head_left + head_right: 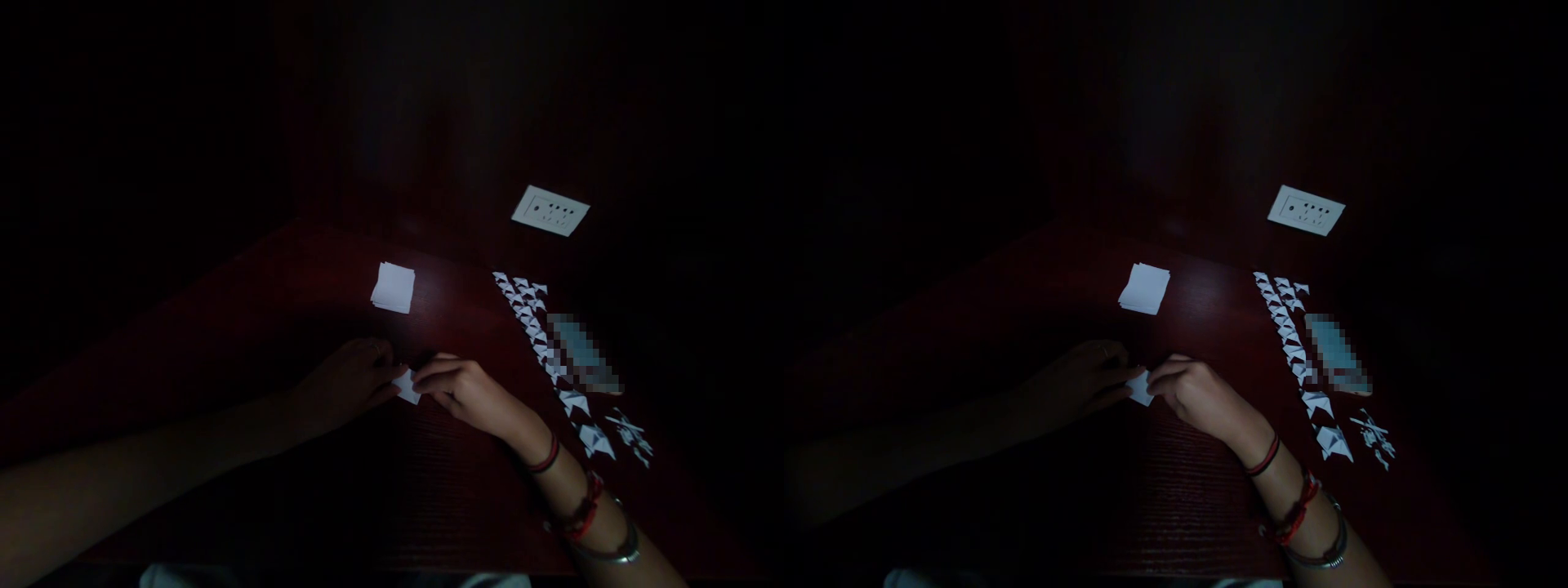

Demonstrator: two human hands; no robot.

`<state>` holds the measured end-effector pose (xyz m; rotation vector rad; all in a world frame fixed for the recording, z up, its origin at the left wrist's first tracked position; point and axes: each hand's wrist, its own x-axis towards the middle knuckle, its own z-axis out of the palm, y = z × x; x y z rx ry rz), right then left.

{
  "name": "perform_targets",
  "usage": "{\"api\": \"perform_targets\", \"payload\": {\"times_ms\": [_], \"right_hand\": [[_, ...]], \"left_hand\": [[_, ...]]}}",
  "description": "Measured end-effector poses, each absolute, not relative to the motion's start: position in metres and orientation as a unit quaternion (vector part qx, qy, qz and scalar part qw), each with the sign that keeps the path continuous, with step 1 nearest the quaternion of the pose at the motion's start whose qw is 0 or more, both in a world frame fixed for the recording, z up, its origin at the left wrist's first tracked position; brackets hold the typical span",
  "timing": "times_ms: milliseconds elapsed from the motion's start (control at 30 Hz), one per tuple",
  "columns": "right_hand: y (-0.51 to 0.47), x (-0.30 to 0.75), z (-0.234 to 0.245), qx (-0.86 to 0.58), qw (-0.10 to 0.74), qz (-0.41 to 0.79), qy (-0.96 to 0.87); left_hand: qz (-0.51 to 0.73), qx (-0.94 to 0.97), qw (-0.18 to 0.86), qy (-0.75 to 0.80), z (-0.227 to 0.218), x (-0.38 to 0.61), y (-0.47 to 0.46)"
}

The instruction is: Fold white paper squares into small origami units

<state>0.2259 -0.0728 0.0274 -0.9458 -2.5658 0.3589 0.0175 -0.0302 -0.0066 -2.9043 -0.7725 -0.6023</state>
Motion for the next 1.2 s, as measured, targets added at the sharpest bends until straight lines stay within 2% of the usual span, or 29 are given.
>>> {"api": "perform_targets", "payload": {"times_ms": [333, 833, 1200], "right_hand": [[-0.072, 0.231, 0.032, -0.365, 0.197, 0.143, -0.899], [-0.074, 0.229, 0.035, -0.386, 0.118, 0.094, -0.910], [-0.068, 0.230, 0.029, -0.376, 0.170, 0.122, -0.903]], "left_hand": [[-0.202, -0.946, 0.010, -0.253, -0.007, 0.016, -0.030], [-0.188, -0.961, 0.052, -0.196, -0.012, 0.012, -0.031], [-0.161, -0.976, 0.005, -0.147, 0.005, 0.004, -0.031]]}}
